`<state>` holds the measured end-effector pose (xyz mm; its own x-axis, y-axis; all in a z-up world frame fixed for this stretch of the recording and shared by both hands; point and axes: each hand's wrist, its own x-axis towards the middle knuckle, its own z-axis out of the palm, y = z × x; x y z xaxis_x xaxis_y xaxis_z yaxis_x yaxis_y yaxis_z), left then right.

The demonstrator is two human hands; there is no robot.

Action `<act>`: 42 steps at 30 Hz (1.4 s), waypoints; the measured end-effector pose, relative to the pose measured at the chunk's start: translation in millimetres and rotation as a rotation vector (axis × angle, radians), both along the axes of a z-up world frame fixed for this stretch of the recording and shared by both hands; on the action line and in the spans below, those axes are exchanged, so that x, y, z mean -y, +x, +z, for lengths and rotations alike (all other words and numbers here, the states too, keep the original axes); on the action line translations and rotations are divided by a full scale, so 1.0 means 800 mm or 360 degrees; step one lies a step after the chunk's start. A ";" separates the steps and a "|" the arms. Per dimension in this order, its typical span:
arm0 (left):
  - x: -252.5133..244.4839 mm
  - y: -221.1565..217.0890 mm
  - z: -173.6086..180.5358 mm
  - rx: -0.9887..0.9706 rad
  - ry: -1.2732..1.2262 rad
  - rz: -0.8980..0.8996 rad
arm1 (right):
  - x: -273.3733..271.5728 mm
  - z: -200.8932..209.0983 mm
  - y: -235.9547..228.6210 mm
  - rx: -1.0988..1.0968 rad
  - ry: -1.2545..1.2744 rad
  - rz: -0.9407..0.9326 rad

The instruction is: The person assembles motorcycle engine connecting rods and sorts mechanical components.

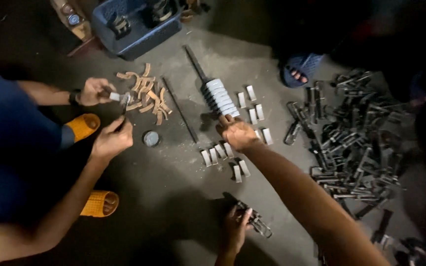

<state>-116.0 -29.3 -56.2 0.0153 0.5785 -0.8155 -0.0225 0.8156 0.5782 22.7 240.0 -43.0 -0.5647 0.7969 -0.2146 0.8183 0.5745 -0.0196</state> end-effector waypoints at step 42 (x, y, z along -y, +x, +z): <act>0.034 -0.019 -0.026 -0.0019 0.0943 0.0062 | 0.428 -0.109 -0.001 -0.2914 -0.1014 -0.4000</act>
<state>-131.1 -56.2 -77.1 -0.0221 0.9352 -0.3535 -0.0364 0.3526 0.9351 21.6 -102.8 -130.4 0.2498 0.0474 -0.9671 -0.9055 -0.3425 -0.2507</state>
